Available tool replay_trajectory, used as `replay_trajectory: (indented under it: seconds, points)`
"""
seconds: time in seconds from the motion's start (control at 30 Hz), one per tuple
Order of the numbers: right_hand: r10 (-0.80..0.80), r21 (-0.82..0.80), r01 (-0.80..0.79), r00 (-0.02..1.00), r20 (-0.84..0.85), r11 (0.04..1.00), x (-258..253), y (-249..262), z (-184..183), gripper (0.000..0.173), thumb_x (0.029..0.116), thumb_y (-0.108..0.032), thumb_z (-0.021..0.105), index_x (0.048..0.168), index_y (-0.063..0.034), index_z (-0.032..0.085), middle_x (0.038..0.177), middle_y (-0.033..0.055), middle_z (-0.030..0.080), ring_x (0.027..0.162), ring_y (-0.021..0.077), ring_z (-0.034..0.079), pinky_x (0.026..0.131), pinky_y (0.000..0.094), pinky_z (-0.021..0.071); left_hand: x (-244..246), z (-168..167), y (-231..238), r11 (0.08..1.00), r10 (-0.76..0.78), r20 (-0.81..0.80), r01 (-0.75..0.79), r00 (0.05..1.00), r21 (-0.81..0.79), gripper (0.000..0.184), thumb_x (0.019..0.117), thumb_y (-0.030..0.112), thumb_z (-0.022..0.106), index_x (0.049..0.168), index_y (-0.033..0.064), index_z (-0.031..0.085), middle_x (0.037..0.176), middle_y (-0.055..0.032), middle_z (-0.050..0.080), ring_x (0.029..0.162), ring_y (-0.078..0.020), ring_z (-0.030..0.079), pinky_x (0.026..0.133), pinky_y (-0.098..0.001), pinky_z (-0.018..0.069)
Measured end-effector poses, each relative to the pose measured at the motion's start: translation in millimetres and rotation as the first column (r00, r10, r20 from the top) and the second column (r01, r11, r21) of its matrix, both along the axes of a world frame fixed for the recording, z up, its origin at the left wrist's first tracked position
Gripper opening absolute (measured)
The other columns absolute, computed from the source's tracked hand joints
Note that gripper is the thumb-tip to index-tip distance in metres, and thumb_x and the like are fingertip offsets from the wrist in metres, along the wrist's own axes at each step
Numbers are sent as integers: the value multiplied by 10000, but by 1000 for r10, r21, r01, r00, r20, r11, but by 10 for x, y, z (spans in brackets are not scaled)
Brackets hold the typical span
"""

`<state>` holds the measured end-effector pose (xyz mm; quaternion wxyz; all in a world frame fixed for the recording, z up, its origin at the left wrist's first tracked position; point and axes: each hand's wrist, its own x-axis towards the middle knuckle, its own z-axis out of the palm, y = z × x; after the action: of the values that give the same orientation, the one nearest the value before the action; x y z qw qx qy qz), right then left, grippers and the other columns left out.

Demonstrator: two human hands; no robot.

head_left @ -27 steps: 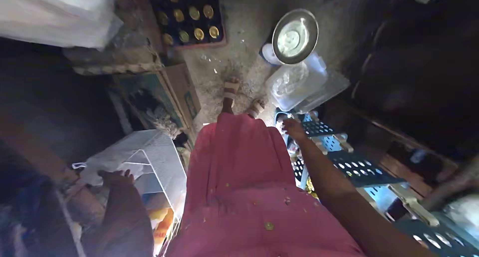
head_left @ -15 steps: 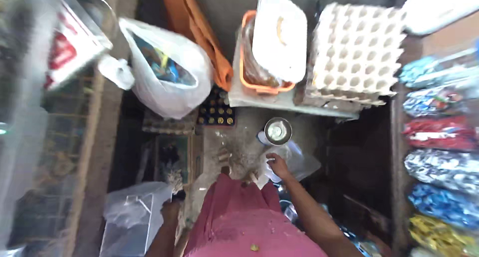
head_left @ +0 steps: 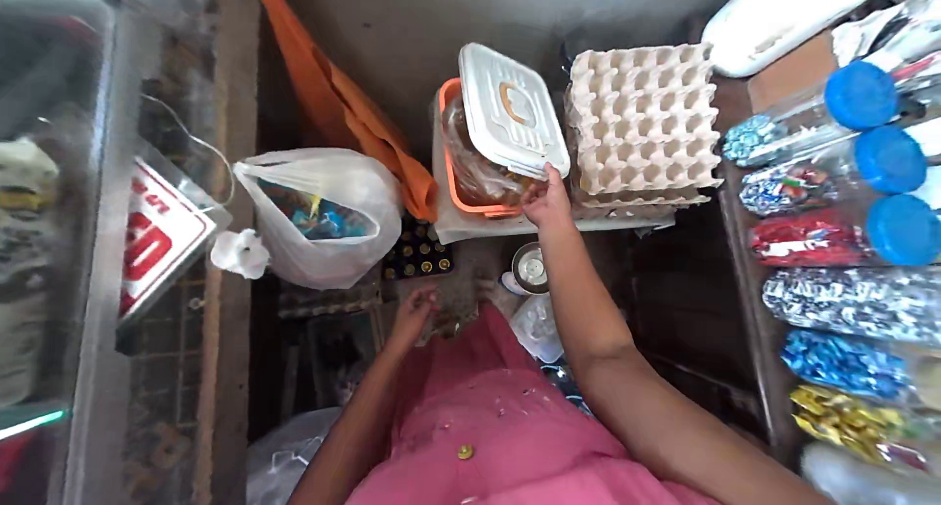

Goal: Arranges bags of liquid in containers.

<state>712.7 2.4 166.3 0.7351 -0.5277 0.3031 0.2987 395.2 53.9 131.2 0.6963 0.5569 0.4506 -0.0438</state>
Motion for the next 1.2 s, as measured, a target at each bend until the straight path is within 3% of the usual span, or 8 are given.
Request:
replay_trajectory:
  seconds: [0.3, 0.43, 0.53, 0.67, 0.77, 0.9, 1.07, 1.2]
  points:
    - [150, 295, -307, 878, 455, 905, 316, -69, 415, 223, 1074, -53, 480, 1291, -74, 435, 1030, 95, 691, 821, 181, 732, 763, 322, 640, 1083, 410, 438, 989, -45, 102, 30, 994, 145, 339, 1078, 136, 477, 1382, 3, 546, 1331, -167, 625, 1094, -236, 664, 961, -428, 543]
    - [434, -47, -557, 589, 682, 829, 647, -495, 839, 332, 1022, -74, 557, 1326, -51, 425, 1061, 27, 691, 880, 153, 728, 782, 348, 645, 1414, 471, 536, 953, -100, 139, 55, 985, 298, 322, 1066, 154, 512, 1345, 4, 573, 1311, -156, 642, 1087, -216, 669, 942, -419, 555]
    - [582, -346, -626, 217, 784, 699, 902, -1038, 1235, 371, 996, -129, 630, 1336, -152, 483, 1138, -141, 694, 1037, 23, 684, 950, 268, 592, 1703, 507, 623, 856, -169, 190, 49, 967, 514, 298, 1034, 110, 530, 1277, -34, 627, 1245, -180, 674, 1083, -226, 680, 955, -406, 564]
    - [667, -620, -521, -123, 735, 587, 1127, -1583, 1711, 349, 973, -328, 700, 1314, -322, 623, 1279, -220, 638, 1176, -39, 607, 1015, 225, 542, 2156, 585, 740, 673, -320, 239, 43, 917, 738, 245, 983, 35, 555, 1168, -55, 688, 1147, -214, 694, 1040, -276, 690, 935, -419, 569]
    - [749, -783, -376, -271, 604, 495, 1228, -1777, 1930, 314, 993, -362, 645, 1276, -228, 647, 1397, -71, 523, 1310, 10, 481, 1097, 267, 449, 2494, 570, 845, 562, -332, 175, 45, 927, 826, 261, 956, 59, 625, 1183, -60, 675, 1223, -251, 653, 1156, -359, 635, 1006, -470, 525]
    - [765, -872, -354, -437, 473, 338, 1201, -1812, 2074, 256, 1027, -320, 589, 1096, -88, 669, 1311, 107, 545, 1188, 41, 542, 1010, 207, 468, 2773, 473, 1061, 438, -283, -42, 167, 958, 883, 427, 919, 212, 715, 1271, -21, 646, 1300, -292, 592, 1216, -492, 553, 1007, -618, 458]
    - [735, -842, -428, -444, 512, 329, 1369, -1873, 2273, 231, 1027, -335, 595, 1191, -180, 649, 1319, -44, 574, 1259, -27, 507, 1067, 191, 442, 2893, 439, 1121, 437, -280, -266, 369, 922, 820, 541, 892, 264, 761, 1315, -29, 595, 1339, -330, 544, 1211, -528, 552, 962, -666, 461]
    - [757, -921, -232, -524, 390, 314, 1491, -1905, 2368, 250, 1037, -303, 579, 1155, -88, 628, 1285, 80, 572, 1186, 67, 560, 1014, 228, 472, 2919, 375, 1074, 469, -249, -244, 337, 937, 816, 543, 891, 147, 719, 1377, -24, 546, 1424, -338, 456, 1149, -508, 602, 917, -594, 543]
